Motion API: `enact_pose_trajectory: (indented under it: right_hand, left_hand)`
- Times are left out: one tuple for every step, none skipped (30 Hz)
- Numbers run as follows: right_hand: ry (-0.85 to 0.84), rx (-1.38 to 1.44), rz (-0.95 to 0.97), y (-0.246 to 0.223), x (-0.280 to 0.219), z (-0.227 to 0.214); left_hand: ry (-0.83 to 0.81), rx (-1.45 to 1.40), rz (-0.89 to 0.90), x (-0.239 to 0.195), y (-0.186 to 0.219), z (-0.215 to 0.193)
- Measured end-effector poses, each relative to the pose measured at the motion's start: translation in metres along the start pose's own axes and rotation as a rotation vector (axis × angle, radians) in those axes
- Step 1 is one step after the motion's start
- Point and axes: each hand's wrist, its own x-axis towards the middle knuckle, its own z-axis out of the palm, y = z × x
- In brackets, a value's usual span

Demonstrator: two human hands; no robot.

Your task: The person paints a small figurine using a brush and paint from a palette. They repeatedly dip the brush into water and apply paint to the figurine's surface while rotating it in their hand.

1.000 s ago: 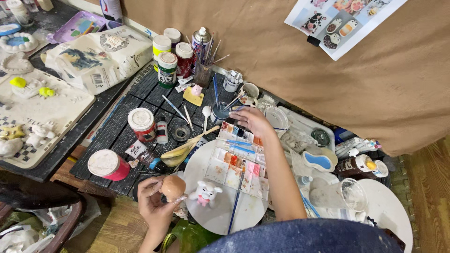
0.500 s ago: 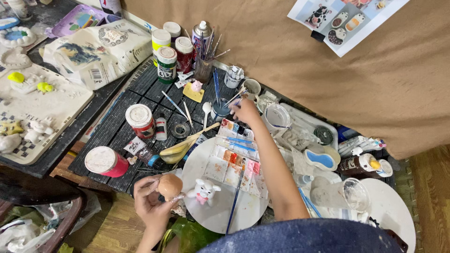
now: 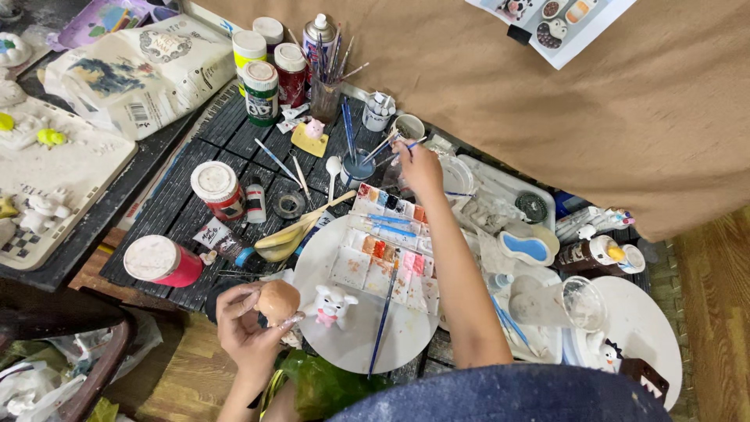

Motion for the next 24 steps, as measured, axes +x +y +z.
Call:
enact_pose_trajectory:
  right_hand:
    - [-0.030,0.004,0.056,-0.002,0.000,-0.004]
    - [-0.024,-0.021,0.059,-0.004,0.000,-0.006]
    - [-0.018,-0.048,0.064,-0.005,-0.002,-0.008]
    - [-0.011,-0.074,0.068,-0.004,-0.003,-0.008]
    - [0.003,-0.010,0.063,-0.002,-0.004,-0.008]
    - [0.016,0.055,0.058,0.001,-0.004,-0.007]
    - [0.029,0.121,0.053,0.004,-0.005,-0.005]
    - [-0.010,0.130,0.037,0.007,-0.004,-0.003]
    - [-0.050,0.139,0.023,0.011,-0.003,0.000]
    - [-0.091,0.148,0.010,0.014,-0.004,0.001]
    - [-0.026,0.059,-0.059,0.015,-0.005,0.001]
    - [0.038,-0.031,-0.129,0.016,-0.007,-0.001]
    - [0.100,-0.120,-0.197,0.014,-0.011,-0.004]
    - [0.094,-0.045,-0.122,0.011,-0.013,-0.009]
    - [0.081,0.029,-0.049,0.007,-0.017,-0.014]
    - [0.069,0.103,0.024,0.001,-0.021,-0.018]
    - [0.019,0.245,0.048,-0.007,-0.024,-0.020]
    - [-0.032,0.386,0.072,-0.016,-0.028,-0.021]
    - [-0.091,0.527,0.098,-0.024,-0.035,-0.021]
    - [-0.175,0.499,0.030,-0.033,-0.044,-0.019]
    - [-0.261,0.472,-0.036,-0.044,-0.056,-0.013]
    - [-0.347,0.444,-0.103,-0.056,-0.069,-0.007]
    - [-0.428,0.396,-0.180,-0.070,-0.081,0.002]
    - [-0.507,0.348,-0.258,-0.086,-0.094,0.011]
  left_hand:
    - [0.001,-0.010,0.008,0.001,0.000,0.001]
    - [0.000,-0.014,0.001,0.001,0.001,0.000]
    - [-0.002,-0.020,-0.007,0.001,0.002,0.001]
    - [-0.004,-0.026,-0.015,0.001,0.002,0.001]
    - [-0.008,-0.019,-0.003,0.001,0.003,0.002]
    - [-0.012,-0.013,0.010,0.002,0.003,0.003]
    - [-0.016,-0.005,0.021,0.002,0.004,0.004]
    - [-0.021,-0.008,0.019,0.003,0.005,0.005]
    - [-0.028,-0.009,0.013,0.003,0.007,0.005]
    - [-0.034,-0.011,0.008,0.003,0.009,0.006]
    - [-0.036,-0.005,0.011,0.004,0.010,0.007]
    - [-0.038,0.001,0.013,0.006,0.011,0.009]
    - [-0.041,0.008,0.015,0.006,0.013,0.010]
    - [-0.043,0.009,0.017,0.008,0.014,0.010]
    - [-0.041,0.012,0.017,0.007,0.015,0.010]
    - [-0.038,0.015,0.016,0.007,0.015,0.009]
    - [-0.027,0.059,0.040,0.009,0.014,0.008]
    - [-0.016,0.103,0.063,0.011,0.013,0.004]
    - [-0.001,0.150,0.081,0.011,0.013,-0.001]
    - [0.028,0.137,0.062,0.012,0.013,-0.008]
    - [0.058,0.127,0.041,0.012,0.014,-0.017]
    - [0.089,0.117,0.020,0.011,0.014,-0.024]
    - [0.120,0.128,0.032,0.011,0.015,-0.031]
    - [0.151,0.140,0.045,0.011,0.017,-0.037]
